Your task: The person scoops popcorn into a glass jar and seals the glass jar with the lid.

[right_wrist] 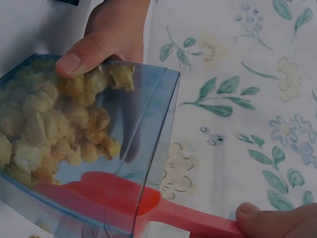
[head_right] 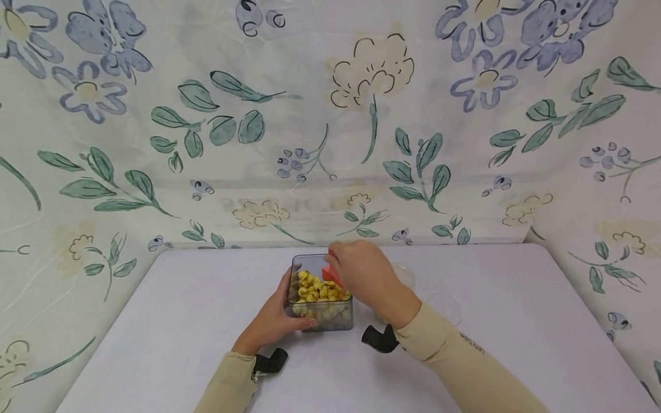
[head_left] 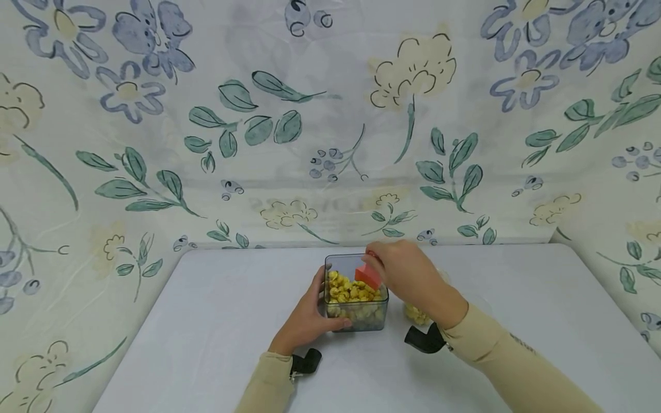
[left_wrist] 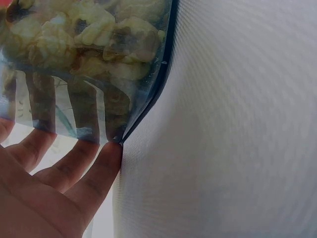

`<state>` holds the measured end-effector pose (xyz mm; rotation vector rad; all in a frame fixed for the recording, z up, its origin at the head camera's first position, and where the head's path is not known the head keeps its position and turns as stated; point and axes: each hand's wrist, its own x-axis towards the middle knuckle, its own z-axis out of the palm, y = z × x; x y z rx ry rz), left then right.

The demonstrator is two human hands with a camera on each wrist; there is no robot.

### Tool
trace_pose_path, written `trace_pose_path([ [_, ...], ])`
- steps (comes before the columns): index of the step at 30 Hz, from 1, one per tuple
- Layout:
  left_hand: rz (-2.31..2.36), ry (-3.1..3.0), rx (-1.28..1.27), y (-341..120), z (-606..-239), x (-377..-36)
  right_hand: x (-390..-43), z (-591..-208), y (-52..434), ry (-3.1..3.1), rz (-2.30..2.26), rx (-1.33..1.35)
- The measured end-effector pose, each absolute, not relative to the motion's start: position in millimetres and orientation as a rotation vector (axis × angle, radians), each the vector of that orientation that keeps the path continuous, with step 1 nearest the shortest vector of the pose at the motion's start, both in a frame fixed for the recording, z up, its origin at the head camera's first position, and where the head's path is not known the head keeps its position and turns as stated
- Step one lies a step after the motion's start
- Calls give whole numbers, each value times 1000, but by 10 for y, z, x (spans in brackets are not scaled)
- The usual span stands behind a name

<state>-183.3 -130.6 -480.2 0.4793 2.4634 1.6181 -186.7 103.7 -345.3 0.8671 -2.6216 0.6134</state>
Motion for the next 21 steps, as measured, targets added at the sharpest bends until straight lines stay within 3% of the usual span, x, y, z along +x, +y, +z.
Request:
trace_pose_path([
  [21,1609,2470,479,-1310,-4808,-1834,-1866,-3615,1026,-2664,796,805],
])
